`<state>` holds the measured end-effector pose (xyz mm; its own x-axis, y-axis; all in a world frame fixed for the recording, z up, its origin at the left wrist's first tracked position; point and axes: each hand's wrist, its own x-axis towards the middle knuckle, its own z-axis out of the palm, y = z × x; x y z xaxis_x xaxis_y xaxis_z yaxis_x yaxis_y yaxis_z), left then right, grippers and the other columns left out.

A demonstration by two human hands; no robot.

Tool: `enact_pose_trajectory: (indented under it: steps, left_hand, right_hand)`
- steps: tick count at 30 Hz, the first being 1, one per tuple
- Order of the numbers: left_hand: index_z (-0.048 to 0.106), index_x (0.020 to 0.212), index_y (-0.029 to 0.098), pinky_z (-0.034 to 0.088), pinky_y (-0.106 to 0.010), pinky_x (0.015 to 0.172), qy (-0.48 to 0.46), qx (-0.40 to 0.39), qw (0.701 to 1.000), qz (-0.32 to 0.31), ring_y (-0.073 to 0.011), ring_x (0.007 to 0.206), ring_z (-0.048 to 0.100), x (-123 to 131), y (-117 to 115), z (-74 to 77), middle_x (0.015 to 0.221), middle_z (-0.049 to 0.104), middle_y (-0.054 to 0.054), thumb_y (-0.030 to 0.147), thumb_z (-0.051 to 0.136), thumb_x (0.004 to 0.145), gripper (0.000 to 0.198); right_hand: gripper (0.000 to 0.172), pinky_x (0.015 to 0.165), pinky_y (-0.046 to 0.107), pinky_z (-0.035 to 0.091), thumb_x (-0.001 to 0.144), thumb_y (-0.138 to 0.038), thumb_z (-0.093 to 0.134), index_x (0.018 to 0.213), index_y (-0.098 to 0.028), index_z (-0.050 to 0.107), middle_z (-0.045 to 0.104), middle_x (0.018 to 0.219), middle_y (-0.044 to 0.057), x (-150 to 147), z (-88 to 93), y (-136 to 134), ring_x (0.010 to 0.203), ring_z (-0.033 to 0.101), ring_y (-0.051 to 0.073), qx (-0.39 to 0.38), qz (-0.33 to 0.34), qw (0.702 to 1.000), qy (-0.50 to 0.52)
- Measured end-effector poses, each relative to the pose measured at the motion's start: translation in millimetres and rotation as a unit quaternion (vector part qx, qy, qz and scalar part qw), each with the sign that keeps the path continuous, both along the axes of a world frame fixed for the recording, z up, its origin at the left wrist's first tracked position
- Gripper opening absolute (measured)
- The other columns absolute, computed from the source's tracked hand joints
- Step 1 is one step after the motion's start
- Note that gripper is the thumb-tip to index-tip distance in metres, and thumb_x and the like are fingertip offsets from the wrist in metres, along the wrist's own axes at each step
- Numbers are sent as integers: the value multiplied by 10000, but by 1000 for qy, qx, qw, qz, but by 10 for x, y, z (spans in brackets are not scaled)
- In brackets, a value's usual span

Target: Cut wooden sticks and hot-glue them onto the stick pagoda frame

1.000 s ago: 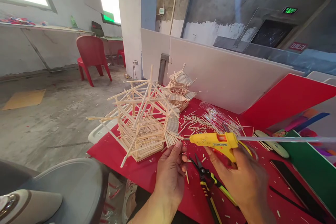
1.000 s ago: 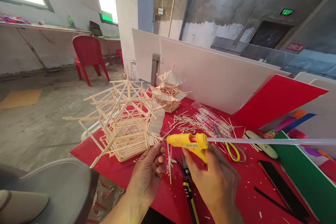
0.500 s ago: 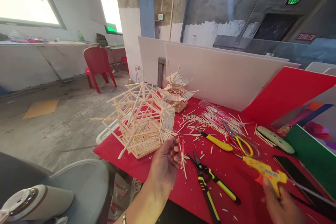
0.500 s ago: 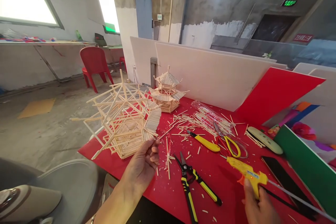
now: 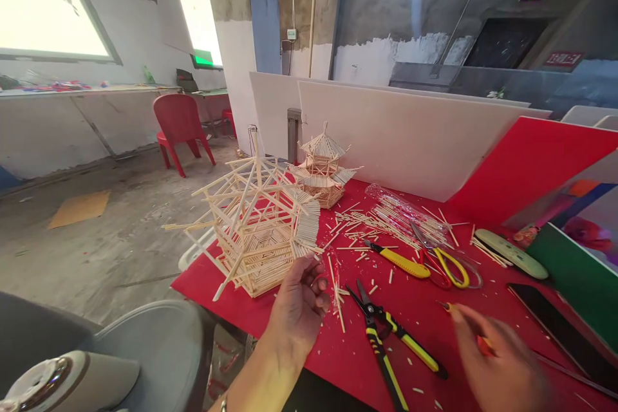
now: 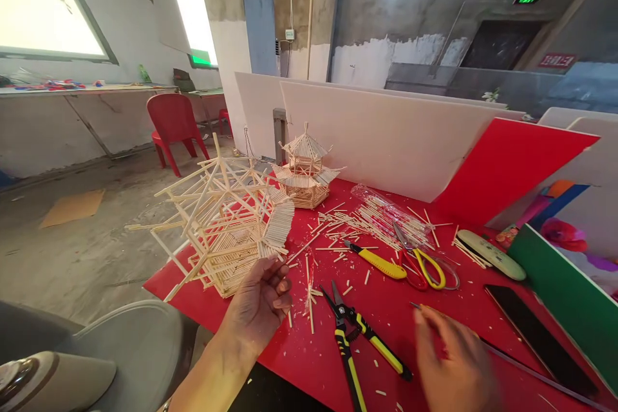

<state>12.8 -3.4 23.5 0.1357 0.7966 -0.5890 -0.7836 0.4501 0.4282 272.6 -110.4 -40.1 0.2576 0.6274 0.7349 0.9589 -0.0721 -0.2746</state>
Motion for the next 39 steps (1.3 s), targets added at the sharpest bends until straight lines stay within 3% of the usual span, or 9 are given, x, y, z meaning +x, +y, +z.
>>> enact_pose_trajectory:
  steps: [4, 6, 9, 21, 39]
  left_hand:
    - [608, 748, 122, 259, -168, 330, -16, -2, 1000, -19, -68, 409, 444, -48, 21, -20, 628, 573, 3, 232, 600, 813, 129]
    - [615, 752, 113, 256, -167, 337, -26, 2, 999, -26, -67, 414, 439, -63, 25, -31, 628, 567, 2, 238, 586, 819, 145]
    - [621, 755, 108, 249, -166, 344, -42, 3, 998, -36, -66, 415, 430, -72, 23, -48, 632, 567, -1, 248, 571, 824, 163]
    - [605, 721, 130, 245, -175, 366, -85, 22, 995, -43, -64, 436, 417, -120, 38, -142, 616, 555, 24, 224, 679, 693, 123]
    - [570, 652, 153, 200, -171, 381, -40, 27, 997, -53, -53, 423, 388, -82, 89, -194, 483, 485, 48, 270, 774, 644, 235]
  right_hand:
    - [109, 712, 273, 540, 921, -241, 586, 958, -224, 687, 704, 846, 42, -867, 265, 464, 780, 668, 163, 3, 220, 973, 73]
    - [128, 720, 277, 544, 917, -207, 592, 1001, -226, 687, 689, 870, 45, -1188, 320, 678, 798, 656, 158, 7, 266, 960, 91]
    - [127, 704, 282, 539, 913, -211, 610, 1009, -217, 693, 675, 859, 44, -1438, 326, 893, 794, 638, 156, 8, 285, 952, 111]
    - [162, 699, 291, 502, 875, -121, 648, 1012, -202, 675, 655, 860, 35, -1551, 246, 1013, 798, 602, 155, 29, 304, 944, 121]
    - [137, 700, 311, 487, 867, -111, 648, 972, -198, 654, 657, 846, 43, -1610, 253, 1034, 796, 597, 173, 32, 291, 949, 114]
